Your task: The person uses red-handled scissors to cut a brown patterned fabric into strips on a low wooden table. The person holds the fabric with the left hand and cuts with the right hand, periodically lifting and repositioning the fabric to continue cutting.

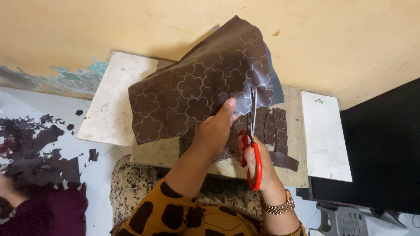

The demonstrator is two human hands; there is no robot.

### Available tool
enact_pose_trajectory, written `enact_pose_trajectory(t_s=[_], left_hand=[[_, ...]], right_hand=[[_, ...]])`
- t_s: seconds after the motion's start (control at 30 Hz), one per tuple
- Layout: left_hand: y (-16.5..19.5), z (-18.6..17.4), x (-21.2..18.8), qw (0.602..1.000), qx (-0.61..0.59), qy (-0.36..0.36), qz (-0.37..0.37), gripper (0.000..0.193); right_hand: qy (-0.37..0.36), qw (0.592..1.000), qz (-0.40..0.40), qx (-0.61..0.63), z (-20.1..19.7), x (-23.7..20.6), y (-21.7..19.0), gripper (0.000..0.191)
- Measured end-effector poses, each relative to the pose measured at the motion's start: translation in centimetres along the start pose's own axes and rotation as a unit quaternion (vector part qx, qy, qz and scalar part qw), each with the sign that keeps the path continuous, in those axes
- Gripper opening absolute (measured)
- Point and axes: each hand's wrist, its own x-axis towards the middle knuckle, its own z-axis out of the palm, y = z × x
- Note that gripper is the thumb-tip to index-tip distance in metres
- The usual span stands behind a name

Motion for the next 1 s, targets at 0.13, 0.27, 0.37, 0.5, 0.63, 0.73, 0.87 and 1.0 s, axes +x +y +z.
enact_pose_trajectory(t_s=[0.13, 0.27, 0.37, 0.5, 0.63, 0.73, 0.87, 1.0], left_hand=[[-0.1, 0.2, -0.1, 1.000, -0.007, -0.006, 0.007, 0.047], [-0.1, 0.4, -0.3, 1.000, 0.011, -0.002, 0.004, 0.044], [-0.1, 0.5, -0.3, 0.999, 0.003, -0.016, 0.045, 0.040], [-0.3, 0.5, -0.2, 0.997, -0.011, -0.016, 0.072, 0.036], [-0.7, 0.4, 0.0, 0.998, -0.023, -0.020, 0.059, 0.038], [-0.8, 0.3, 0.1, 0.998, -0.011, -0.031, 0.055, 0.041], [-0.4, 0.3, 0.0, 1.000, -0.010, -0.026, 0.010, 0.047], [0.6, 0.4, -0.3, 0.994, 0.096, 0.047, -0.021, 0.052]], right_hand=[[0.000, 1.000, 0.002, 0.026, 0.1, 0.2, 0.2, 0.068], [0.006, 0.999, 0.002, 0.035, 0.2, 0.1, 0.3, 0.066], [0.009, 0.999, 0.004, 0.034, 0.1, 0.1, 0.5, 0.066], [0.013, 0.999, 0.012, 0.038, 0.0, 0.1, 0.8, 0.063], [0.025, 0.998, 0.041, 0.039, 0.0, 0.0, 1.0, 0.061], [0.035, 0.998, 0.053, 0.029, 0.1, -0.1, 1.1, 0.061], [0.037, 0.998, 0.056, 0.020, 0.1, 0.0, 1.3, 0.060], [0.036, 0.997, 0.048, -0.039, -0.3, -0.1, 1.3, 0.062]])
